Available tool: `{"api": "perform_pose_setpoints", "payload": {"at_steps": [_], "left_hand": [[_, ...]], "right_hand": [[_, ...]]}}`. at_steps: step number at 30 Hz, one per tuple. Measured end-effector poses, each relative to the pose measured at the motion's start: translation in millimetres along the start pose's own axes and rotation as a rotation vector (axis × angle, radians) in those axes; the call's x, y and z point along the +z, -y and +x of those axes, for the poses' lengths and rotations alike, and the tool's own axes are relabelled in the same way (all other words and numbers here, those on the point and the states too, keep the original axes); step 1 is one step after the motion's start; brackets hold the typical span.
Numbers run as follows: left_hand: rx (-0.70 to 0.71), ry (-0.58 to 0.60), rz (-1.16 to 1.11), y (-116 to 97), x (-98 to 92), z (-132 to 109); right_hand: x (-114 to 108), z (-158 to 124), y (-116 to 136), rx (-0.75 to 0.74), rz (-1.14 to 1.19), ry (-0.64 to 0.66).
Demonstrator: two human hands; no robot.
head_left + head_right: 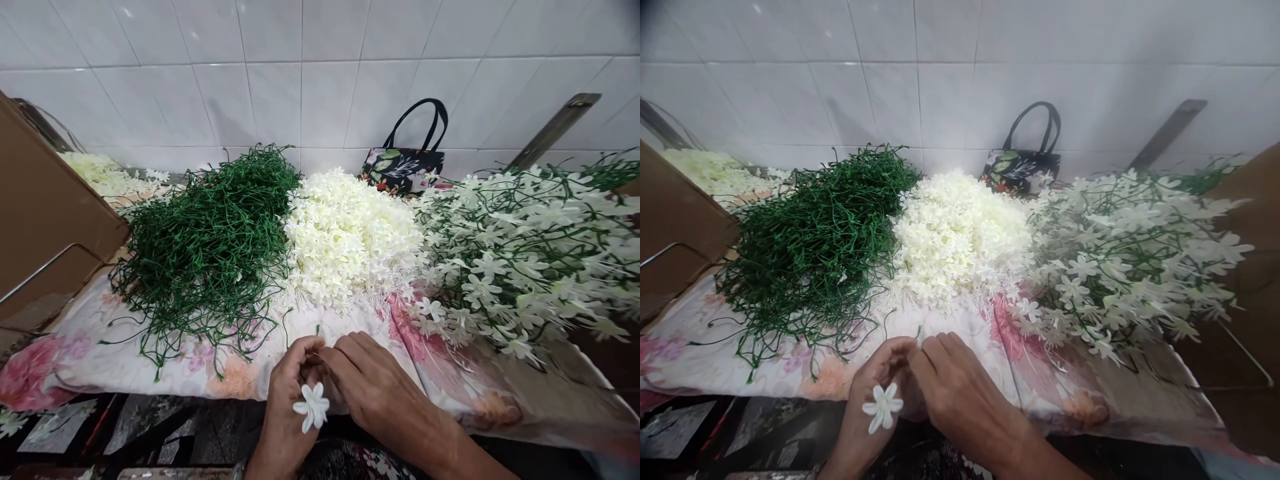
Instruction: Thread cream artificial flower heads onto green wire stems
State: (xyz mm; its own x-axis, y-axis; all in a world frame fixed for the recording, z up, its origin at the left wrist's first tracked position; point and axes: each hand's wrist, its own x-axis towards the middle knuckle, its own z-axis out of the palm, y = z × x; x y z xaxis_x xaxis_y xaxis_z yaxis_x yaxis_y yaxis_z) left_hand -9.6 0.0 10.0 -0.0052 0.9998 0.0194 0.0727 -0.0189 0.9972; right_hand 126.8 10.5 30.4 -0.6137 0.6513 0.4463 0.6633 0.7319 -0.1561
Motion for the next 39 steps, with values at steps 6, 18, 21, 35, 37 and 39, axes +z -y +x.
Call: {"api": "perform_pose_setpoints", "payload": {"at_steps": [6, 18, 21, 35, 37, 39], "left_hand": [[-0.117, 0.106, -0.025, 2, 3.2, -1], [-0.307, 0.11, -0.02, -13, 8.6, 3], [-0.294, 0.092, 0.002, -11, 2.2, 5], [-0.066, -0.178, 0.122, -9, 2.6, 39], [-0.031, -0.189, 0.153, -10, 7.5, 56], [-0.005, -0.208, 0.21, -9, 11.3, 69]], "right_hand": [[-7, -3, -7, 0.048, 0.22, -0.032], [-11, -33, -79, 0.154, -0.33, 0.133], [-6, -34, -77, 0.137, -0.328, 0.119], [15, -3, -64, 0.176, 0.093, -0.119], [18, 1, -67, 0.166, 0.097, -0.122], [21, 3, -71, 0.169, 0.11, -0.127]]}}
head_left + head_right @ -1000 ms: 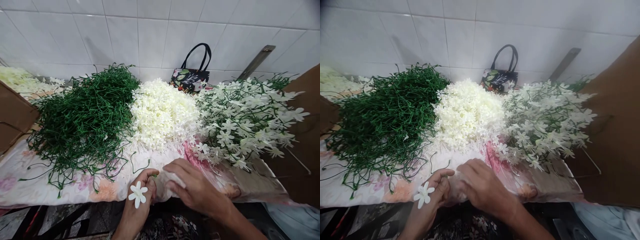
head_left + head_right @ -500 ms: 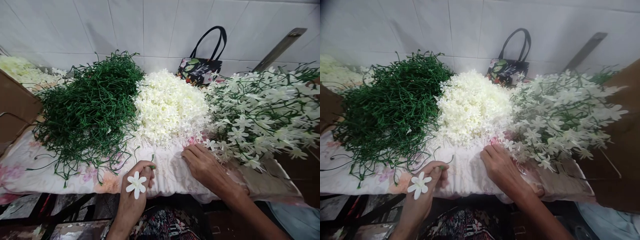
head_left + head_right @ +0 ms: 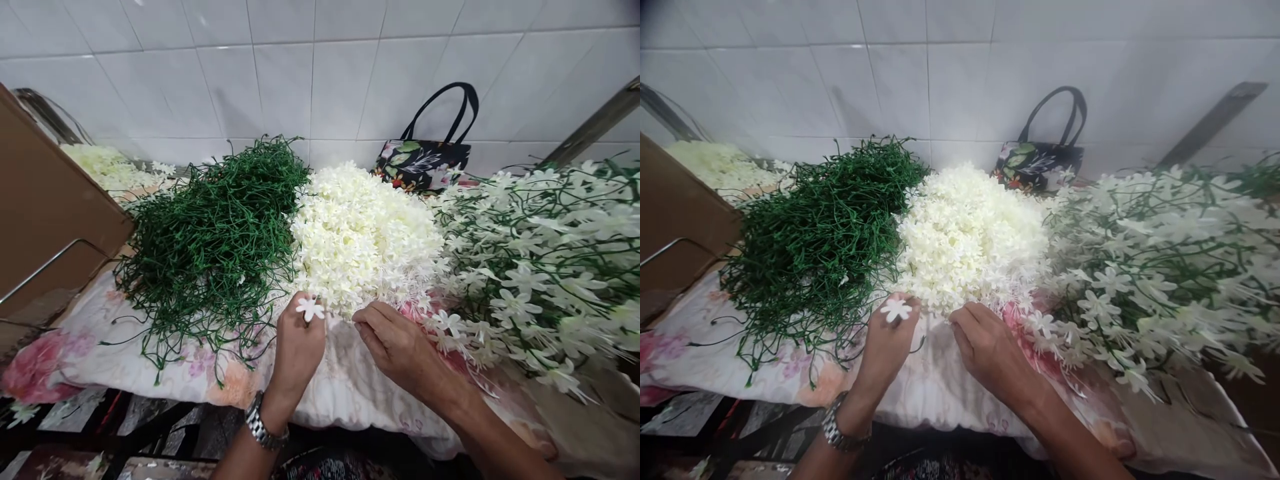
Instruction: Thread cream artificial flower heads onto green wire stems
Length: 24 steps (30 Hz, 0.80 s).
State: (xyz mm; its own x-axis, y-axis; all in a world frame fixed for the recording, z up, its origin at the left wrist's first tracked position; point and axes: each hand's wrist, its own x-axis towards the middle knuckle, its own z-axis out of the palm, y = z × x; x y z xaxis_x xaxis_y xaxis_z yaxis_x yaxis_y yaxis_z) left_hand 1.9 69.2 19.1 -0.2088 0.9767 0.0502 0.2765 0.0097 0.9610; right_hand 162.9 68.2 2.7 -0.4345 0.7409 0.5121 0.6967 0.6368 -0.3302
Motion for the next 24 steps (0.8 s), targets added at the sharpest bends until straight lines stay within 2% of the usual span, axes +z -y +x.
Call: {"api": "perform_pose_setpoints", "payload": {"at_steps": [5, 9, 15, 19, 21, 24], "left_hand": [[-0.086, 0.029, 0.266, 1, 9.6, 10], [-0.105, 0.038, 0.362, -4, 13.0, 9], [-0.097, -0.016, 0.155, 5, 13.8, 9], [-0.091, -0.024, -0.027, 8, 7.5, 2], [-0.038, -0.025, -0.106, 4, 3.1, -4], [0.16, -0.006, -0.055, -8, -2.5, -14]], "right_hand": [[2, -2, -4, 0.004, 0.086, -0.058], [-1, -3, 0, -0.017, 0.108, -0.064], [-3, -5, 1, -0.015, 0.126, -0.072], [-9, -5, 3, 0.045, 0.244, -0.099], [-15, -3, 7, 0.073, 0.322, -0.122], [-23, 0, 18, 0.085, 0.387, -0.164]]}}
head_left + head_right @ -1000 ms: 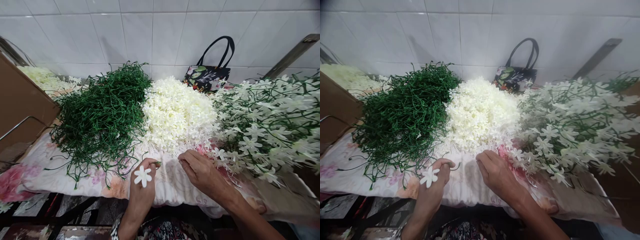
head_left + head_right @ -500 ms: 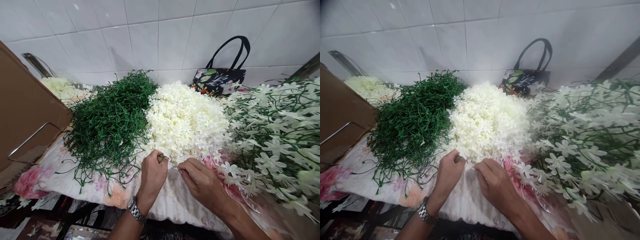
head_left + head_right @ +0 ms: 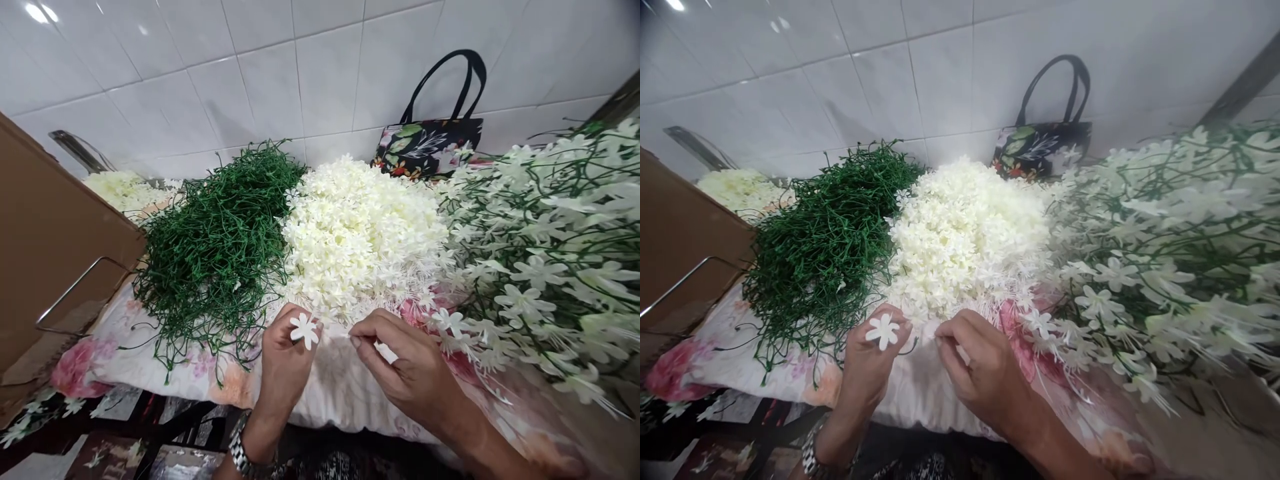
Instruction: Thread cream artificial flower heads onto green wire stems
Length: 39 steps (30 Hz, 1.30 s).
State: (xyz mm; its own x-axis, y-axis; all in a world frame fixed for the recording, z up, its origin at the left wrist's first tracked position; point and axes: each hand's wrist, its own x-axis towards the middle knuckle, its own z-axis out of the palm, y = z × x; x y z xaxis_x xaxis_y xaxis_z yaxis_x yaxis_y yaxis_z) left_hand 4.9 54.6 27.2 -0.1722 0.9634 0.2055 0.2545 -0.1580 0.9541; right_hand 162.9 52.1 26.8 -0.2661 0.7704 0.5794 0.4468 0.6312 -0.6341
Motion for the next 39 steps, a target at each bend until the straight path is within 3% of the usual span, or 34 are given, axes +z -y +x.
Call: {"api": "perform_pose_setpoints", "payload": {"at_steps": [3, 6, 20, 22, 28, 34, 39], "left_hand": [[0.228, 0.054, 0.083, -10, -2.3, -10], [0.37, 0.099, 0.135, -12, -3.7, -20], [0.549, 0.213, 0.269, 0, -15.6, -42], [0.48, 0.219, 0.208, 1, -16.5, -43], [0.073, 0.172, 0.121, -7, -9.2, -37], [-0.109, 0.202, -0.024, 3, -0.1, -39], [-0.206, 0.133, -0.131, 12, 3.4, -43]], "right_hand": [[1, 1, 10, -0.016, -0.02, -0.051], [4, 0, 15, -0.005, -0.063, -0.076], [8, -20, 21, 0.024, -0.026, -0.072], [7, -21, 22, 0.02, -0.019, -0.073], [10, -25, 24, 0.013, -0.019, -0.052], [15, -31, 19, 0.04, -0.001, -0.065], [8, -32, 18, 0.135, 0.051, 0.008]]}}
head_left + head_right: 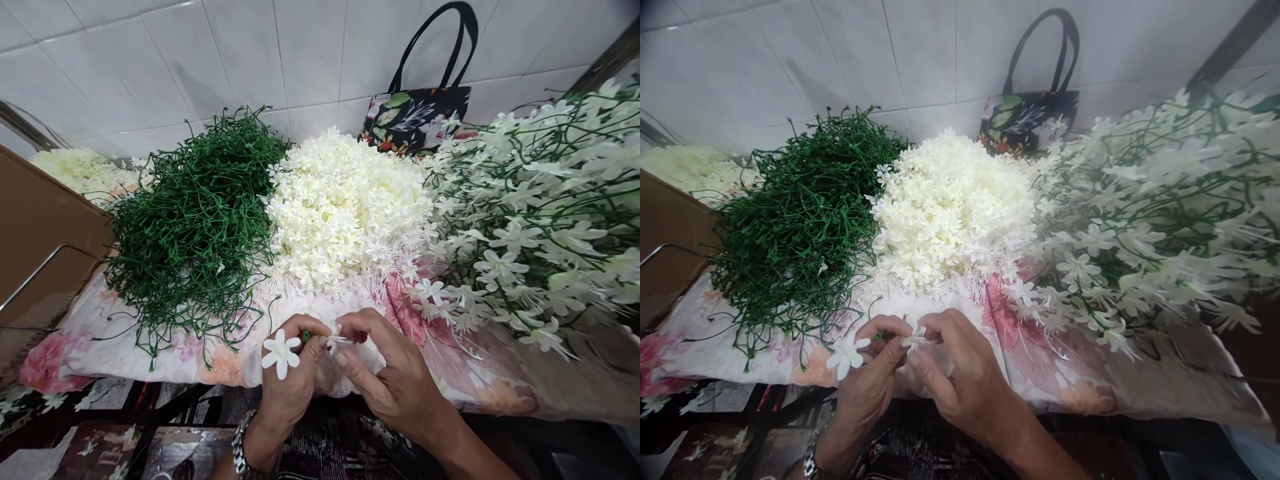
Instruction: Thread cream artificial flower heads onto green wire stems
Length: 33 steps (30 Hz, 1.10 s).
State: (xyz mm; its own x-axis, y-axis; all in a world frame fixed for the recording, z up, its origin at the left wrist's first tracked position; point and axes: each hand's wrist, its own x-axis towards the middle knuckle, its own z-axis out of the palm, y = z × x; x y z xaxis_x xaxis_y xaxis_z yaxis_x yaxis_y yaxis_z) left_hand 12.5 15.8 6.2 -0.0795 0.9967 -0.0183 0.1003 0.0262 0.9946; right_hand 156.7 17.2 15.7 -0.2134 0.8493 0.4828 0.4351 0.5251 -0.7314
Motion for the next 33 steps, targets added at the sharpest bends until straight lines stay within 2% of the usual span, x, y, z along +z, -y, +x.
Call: {"api": "perform_pose_setpoints", "payload": {"at_steps": [7, 11, 16, 19, 26, 33], "left_hand": [[-0.043, 0.029, -0.007, -1, -0.7, -6], [-0.069, 0.12, -0.101, 0, -5.9, -9], [-0.069, 0.134, -0.098, -4, -10.5, -11], [-0.03, 0.132, -0.034, -6, -11.2, -14], [0.112, 0.165, 0.025, -10, -11.9, -13], [0.258, 0.124, 0.145, -15, -11.8, -13]], "right_hand": [[0, 0, 2, -0.037, 0.041, -0.007], [0, -1, 3, 0.007, 0.025, -0.021], [-3, -5, 3, 0.091, 0.082, -0.015], [-5, -4, 6, 0.106, 0.111, 0.0], [-15, 4, 18, -0.003, 0.042, 0.019], [-15, 7, 18, -0.066, -0.03, 0.075]]}}
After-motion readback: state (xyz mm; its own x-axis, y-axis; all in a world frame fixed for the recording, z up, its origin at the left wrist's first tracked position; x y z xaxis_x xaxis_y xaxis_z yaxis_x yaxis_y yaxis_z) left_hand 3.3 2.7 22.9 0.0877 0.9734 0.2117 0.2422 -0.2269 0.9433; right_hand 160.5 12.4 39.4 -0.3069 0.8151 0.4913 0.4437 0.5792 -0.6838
